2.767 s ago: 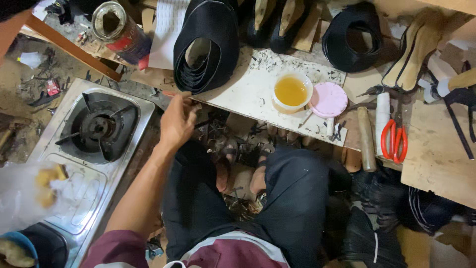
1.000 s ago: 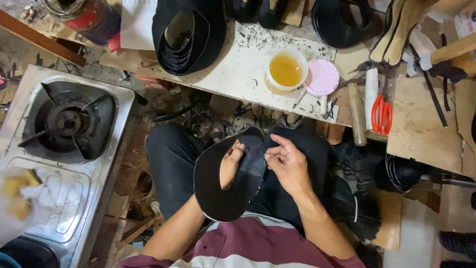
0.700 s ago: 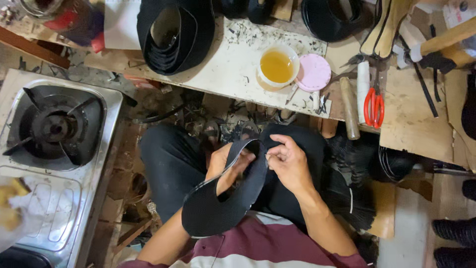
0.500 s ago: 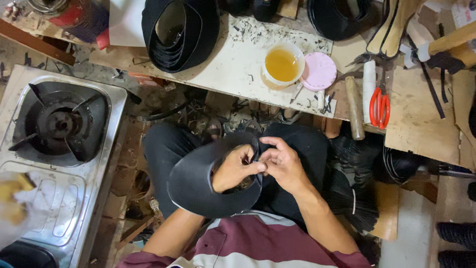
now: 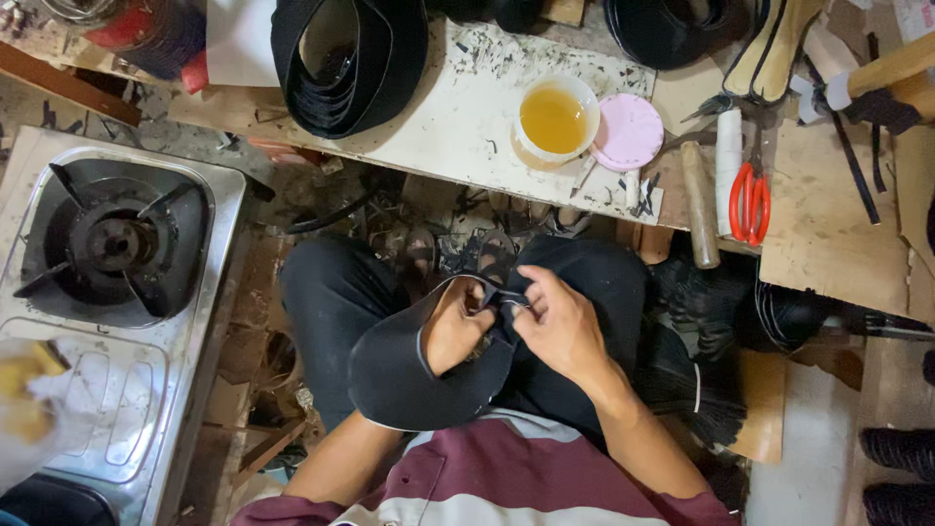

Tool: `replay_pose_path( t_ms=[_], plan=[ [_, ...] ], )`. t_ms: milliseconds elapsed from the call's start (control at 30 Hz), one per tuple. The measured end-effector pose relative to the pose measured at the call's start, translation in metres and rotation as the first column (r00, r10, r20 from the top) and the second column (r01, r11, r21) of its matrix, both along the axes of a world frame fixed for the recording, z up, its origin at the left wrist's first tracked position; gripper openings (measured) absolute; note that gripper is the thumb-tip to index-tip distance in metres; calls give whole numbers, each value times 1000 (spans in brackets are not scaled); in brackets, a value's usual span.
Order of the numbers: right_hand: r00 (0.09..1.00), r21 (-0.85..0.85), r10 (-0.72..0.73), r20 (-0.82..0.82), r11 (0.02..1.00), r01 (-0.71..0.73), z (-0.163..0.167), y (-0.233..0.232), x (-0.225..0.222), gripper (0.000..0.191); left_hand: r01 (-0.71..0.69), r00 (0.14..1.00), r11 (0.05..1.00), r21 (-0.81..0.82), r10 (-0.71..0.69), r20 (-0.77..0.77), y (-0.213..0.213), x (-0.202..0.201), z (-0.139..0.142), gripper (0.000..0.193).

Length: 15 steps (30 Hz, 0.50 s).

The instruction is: The person applies a yellow liquid to the edges of a black shoe upper and presses the edges together to bond them. They repeatedly dip their finger into a small container of liquid and spread it along the seam, then smooth the joined edges. The person uses red-handled scissors to trim a small piece of material from the upper.

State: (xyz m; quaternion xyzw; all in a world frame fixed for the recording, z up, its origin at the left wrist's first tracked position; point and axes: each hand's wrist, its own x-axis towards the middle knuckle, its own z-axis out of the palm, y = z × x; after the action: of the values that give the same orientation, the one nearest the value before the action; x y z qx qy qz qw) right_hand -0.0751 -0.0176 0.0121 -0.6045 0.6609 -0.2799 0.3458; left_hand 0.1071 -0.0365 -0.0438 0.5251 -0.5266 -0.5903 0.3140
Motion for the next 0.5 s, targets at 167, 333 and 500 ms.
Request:
replay_pose_path(
  t_ms=[167, 333, 500],
  plan=[
    [986, 56, 137, -90, 990, -132, 0, -11, -6, 44, 69, 993, 997, -18, -70, -93, 2, 5, 9, 23],
    [974, 248, 210, 83, 942, -224, 14, -29, -1, 45, -52, 904, 999, -9, 43, -425, 8, 10, 7, 47],
    [971, -141, 214, -104, 964, -228, 57, -50, -8, 44, -198, 853, 971, 135, 239, -463, -3, 24, -3, 41]
  ],
)
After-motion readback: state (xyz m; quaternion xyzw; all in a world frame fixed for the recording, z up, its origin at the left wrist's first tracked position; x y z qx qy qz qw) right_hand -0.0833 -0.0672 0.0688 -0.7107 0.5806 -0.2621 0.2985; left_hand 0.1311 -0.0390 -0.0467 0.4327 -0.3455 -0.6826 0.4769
